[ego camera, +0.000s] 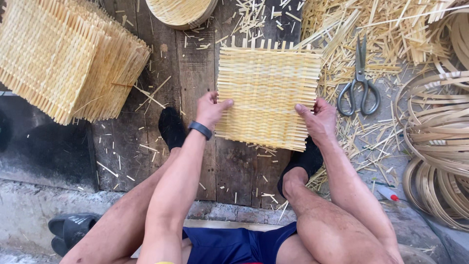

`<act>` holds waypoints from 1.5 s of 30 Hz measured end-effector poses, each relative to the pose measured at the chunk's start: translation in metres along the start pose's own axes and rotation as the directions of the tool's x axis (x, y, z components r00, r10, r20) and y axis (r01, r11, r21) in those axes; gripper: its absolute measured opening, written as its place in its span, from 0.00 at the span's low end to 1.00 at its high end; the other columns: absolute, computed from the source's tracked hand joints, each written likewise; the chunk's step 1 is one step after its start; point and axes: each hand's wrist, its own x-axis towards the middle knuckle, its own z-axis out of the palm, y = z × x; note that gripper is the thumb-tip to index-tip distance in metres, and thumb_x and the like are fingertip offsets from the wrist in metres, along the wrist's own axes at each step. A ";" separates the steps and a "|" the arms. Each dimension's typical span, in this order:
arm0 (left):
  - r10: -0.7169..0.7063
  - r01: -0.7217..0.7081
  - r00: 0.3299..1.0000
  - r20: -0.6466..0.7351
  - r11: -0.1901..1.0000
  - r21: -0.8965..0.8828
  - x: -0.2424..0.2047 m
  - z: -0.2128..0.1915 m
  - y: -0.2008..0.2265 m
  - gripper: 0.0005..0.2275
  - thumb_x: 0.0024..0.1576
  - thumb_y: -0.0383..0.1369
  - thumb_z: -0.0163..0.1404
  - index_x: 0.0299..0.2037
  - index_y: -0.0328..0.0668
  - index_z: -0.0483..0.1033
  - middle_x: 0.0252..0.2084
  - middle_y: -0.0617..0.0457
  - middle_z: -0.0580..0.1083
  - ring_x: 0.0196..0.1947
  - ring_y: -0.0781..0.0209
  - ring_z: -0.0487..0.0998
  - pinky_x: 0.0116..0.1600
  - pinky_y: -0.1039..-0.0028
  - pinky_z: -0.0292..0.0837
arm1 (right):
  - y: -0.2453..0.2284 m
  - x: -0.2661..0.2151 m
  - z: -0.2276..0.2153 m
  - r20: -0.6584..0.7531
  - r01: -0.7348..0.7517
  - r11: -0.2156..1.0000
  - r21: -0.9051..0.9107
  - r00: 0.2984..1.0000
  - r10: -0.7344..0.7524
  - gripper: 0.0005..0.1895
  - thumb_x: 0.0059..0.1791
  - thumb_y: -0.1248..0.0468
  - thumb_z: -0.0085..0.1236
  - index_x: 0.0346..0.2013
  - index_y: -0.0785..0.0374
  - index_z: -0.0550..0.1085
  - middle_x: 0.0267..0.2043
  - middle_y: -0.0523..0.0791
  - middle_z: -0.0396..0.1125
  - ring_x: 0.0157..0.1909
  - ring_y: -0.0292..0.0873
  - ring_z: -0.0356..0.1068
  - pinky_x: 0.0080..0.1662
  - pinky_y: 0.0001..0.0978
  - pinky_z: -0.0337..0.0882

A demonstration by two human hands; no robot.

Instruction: The person sits on the floor and repeatedly assembles small round bamboo baskets. They place a circular bamboo frame over a square woven mat, press it down, and use shears to trim the excess mat around the frame. The finished baskets are stacked nearby.

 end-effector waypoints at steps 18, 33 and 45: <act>-0.115 0.118 0.992 0.041 0.991 -0.066 0.012 -0.016 -0.020 0.34 0.49 0.32 0.70 0.64 0.28 0.67 0.51 0.44 0.77 0.46 0.63 0.80 0.50 0.75 0.75 | -0.023 -0.003 -0.103 -0.379 0.210 0.931 -0.298 0.869 -0.318 0.21 0.49 0.61 0.71 0.53 0.63 0.74 0.41 0.41 0.71 0.42 0.34 0.70 0.47 0.25 0.74; -0.121 0.117 0.993 0.013 0.926 -0.358 -0.002 -0.046 0.002 0.23 0.56 0.29 0.62 0.59 0.35 0.69 0.45 0.54 0.76 0.38 0.66 0.79 0.38 0.77 0.77 | -0.138 -0.071 -0.394 -0.452 -0.379 0.371 -0.848 0.882 -0.134 0.20 0.52 0.54 0.63 0.58 0.51 0.81 0.48 0.50 0.76 0.49 0.49 0.73 0.59 0.47 0.67; -0.063 0.010 0.993 -0.102 0.893 -0.449 0.003 -0.056 0.001 0.20 0.55 0.29 0.60 0.57 0.36 0.72 0.43 0.55 0.76 0.37 0.69 0.77 0.36 0.79 0.75 | -0.151 -0.050 -0.257 -0.364 0.078 0.836 -0.544 0.875 -0.319 0.16 0.52 0.54 0.69 0.46 0.64 0.83 0.40 0.50 0.76 0.39 0.42 0.72 0.45 0.32 0.71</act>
